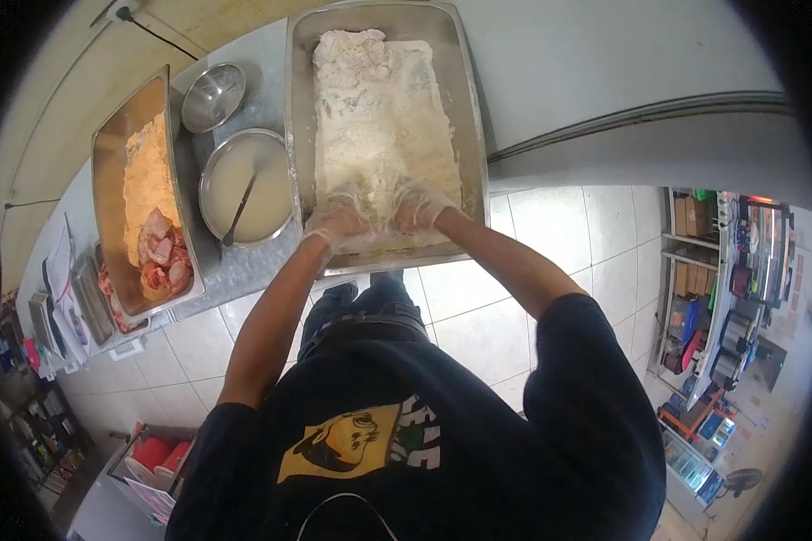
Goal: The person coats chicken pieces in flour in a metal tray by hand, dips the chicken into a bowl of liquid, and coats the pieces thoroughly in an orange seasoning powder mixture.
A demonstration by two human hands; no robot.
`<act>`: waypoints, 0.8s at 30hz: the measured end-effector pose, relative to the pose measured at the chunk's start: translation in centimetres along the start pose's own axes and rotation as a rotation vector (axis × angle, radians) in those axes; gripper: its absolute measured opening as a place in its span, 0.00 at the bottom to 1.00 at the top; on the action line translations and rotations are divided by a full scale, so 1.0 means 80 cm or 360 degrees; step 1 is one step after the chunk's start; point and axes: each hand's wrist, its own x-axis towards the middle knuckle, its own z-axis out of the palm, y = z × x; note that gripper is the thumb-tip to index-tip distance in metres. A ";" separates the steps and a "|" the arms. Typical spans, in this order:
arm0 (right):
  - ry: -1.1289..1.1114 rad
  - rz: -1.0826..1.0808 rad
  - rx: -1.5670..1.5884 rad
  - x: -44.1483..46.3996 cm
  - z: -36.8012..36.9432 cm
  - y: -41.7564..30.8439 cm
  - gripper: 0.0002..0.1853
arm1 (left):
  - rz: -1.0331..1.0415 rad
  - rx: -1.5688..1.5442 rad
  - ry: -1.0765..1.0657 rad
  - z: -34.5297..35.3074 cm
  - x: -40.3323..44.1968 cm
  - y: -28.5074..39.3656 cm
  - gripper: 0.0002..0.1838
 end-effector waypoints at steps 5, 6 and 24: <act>0.0631 0.0210 -0.0683 -0.008 0.055 -0.061 0.27 | -0.0002 0.0391 -0.0024 0.034 0.002 0.015 0.58; 0.0726 0.0433 -0.0636 0.003 0.053 -0.073 0.27 | -0.0169 0.0301 0.0095 0.044 0.011 0.015 0.57; 0.0635 0.0173 0.1307 -0.077 -0.075 -0.007 0.26 | 0.0200 0.0375 0.0336 0.045 0.030 -0.043 0.28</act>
